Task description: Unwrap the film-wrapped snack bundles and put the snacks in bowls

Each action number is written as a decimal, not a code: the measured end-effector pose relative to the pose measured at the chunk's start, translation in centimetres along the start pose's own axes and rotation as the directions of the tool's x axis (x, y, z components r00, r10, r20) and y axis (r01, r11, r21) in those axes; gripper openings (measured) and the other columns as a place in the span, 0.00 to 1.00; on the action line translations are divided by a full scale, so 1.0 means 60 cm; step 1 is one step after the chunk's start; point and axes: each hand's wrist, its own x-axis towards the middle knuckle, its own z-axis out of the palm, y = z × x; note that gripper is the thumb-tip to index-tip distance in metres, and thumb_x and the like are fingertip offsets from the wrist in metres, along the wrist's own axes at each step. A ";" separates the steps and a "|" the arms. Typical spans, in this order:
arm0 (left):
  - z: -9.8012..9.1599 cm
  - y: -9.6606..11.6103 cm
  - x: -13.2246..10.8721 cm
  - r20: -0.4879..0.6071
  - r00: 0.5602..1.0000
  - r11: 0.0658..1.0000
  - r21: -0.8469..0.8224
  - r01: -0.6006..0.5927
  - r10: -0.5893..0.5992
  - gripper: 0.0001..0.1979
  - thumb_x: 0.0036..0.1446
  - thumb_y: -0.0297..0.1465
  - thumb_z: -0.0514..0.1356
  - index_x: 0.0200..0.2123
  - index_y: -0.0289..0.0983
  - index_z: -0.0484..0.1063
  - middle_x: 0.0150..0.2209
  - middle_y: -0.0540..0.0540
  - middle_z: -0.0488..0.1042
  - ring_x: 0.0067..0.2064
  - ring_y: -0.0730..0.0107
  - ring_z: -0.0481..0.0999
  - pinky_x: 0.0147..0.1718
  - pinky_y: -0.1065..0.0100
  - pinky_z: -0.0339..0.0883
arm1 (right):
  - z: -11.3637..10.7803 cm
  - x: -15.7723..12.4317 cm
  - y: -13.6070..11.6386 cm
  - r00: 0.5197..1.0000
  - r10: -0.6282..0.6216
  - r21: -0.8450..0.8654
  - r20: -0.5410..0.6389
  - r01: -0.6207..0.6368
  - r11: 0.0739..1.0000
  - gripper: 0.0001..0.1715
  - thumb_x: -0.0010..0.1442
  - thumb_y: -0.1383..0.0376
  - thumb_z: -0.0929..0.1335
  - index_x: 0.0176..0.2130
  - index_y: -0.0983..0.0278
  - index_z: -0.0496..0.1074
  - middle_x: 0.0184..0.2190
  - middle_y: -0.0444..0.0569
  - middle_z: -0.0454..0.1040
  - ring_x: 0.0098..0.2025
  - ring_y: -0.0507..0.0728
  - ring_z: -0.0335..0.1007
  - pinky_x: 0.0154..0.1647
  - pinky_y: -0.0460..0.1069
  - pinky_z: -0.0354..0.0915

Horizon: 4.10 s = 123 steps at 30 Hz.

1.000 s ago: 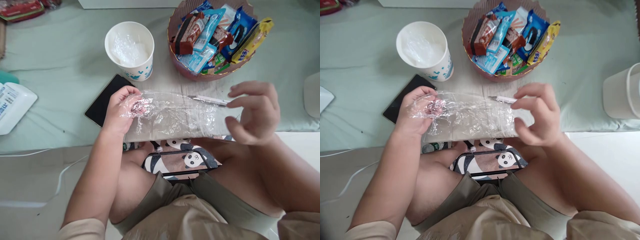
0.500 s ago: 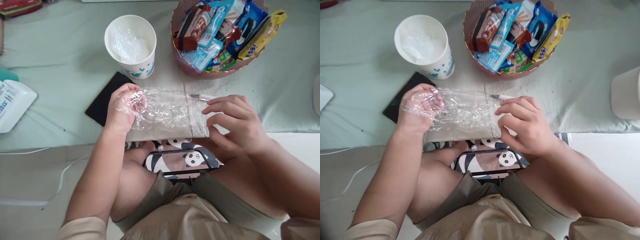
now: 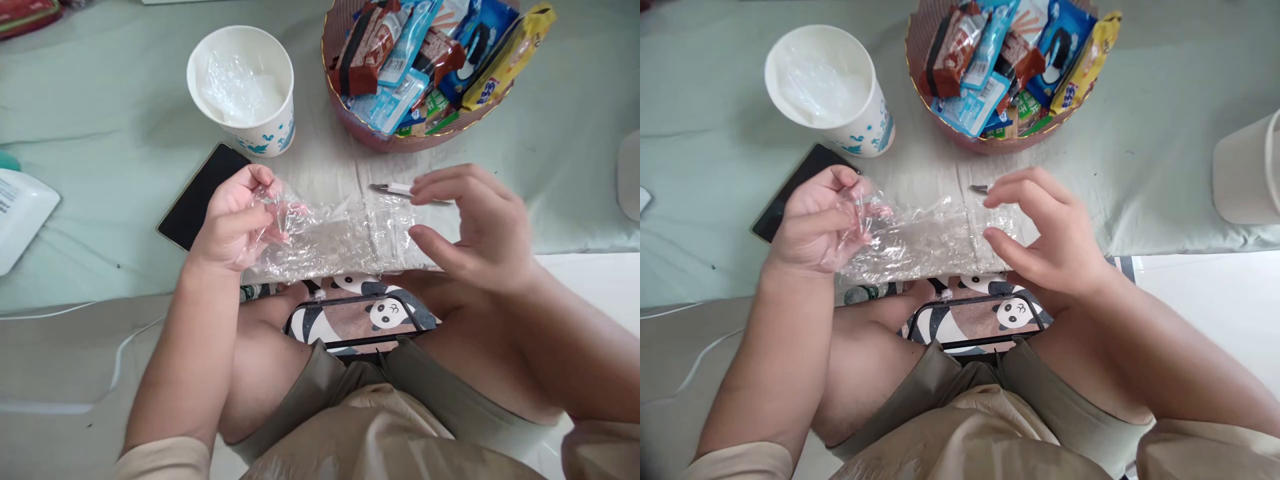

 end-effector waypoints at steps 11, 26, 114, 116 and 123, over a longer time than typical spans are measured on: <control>0.013 0.008 -0.002 0.489 0.851 0.978 -0.162 -0.128 0.193 0.21 0.41 0.16 0.64 0.39 0.40 0.70 0.33 0.54 0.72 0.19 0.78 0.76 0.06 0.82 0.50 | 0.035 0.076 -0.037 0.657 0.107 0.239 0.746 -0.414 0.878 0.35 0.61 0.52 0.74 0.61 0.68 0.71 0.29 0.45 0.81 0.30 0.54 0.75 0.33 0.48 0.67; 0.030 -0.043 -0.017 0.274 0.956 0.994 0.064 0.088 -0.102 0.31 0.49 0.52 0.71 0.50 0.38 0.74 0.45 0.39 0.83 0.46 0.49 0.86 0.39 0.57 0.81 | 0.054 0.031 -0.031 0.860 0.328 0.428 0.391 -0.485 0.762 0.25 0.69 0.47 0.66 0.32 0.63 0.74 0.25 0.45 0.75 0.28 0.51 0.72 0.30 0.48 0.67; 0.033 -0.060 -0.004 0.346 0.894 0.764 0.480 -0.430 0.286 0.23 0.56 0.36 0.66 0.55 0.37 0.76 0.50 0.41 0.82 0.48 0.60 0.82 0.46 0.63 0.78 | 0.095 0.047 -0.025 0.908 0.256 0.538 0.333 -0.406 0.739 0.10 0.66 0.59 0.68 0.42 0.61 0.74 0.42 0.49 0.78 0.46 0.58 0.76 0.52 0.55 0.71; 0.034 -0.057 -0.003 0.268 0.922 0.813 0.446 -0.374 0.277 0.20 0.56 0.31 0.64 0.53 0.37 0.77 0.45 0.44 0.83 0.41 0.66 0.81 0.39 0.67 0.76 | 0.103 0.049 -0.027 0.919 0.313 0.442 0.238 -0.390 0.808 0.11 0.65 0.57 0.70 0.45 0.60 0.73 0.40 0.49 0.76 0.42 0.57 0.73 0.46 0.54 0.71; 0.029 -0.040 0.001 0.284 0.913 0.844 0.370 -0.387 0.294 0.16 0.56 0.29 0.62 0.48 0.39 0.75 0.33 0.51 0.78 0.27 0.74 0.73 0.27 0.71 0.68 | 0.127 0.055 -0.030 0.952 0.300 0.241 -0.060 -0.277 0.930 0.12 0.63 0.60 0.71 0.45 0.58 0.67 0.39 0.46 0.72 0.40 0.55 0.72 0.42 0.53 0.70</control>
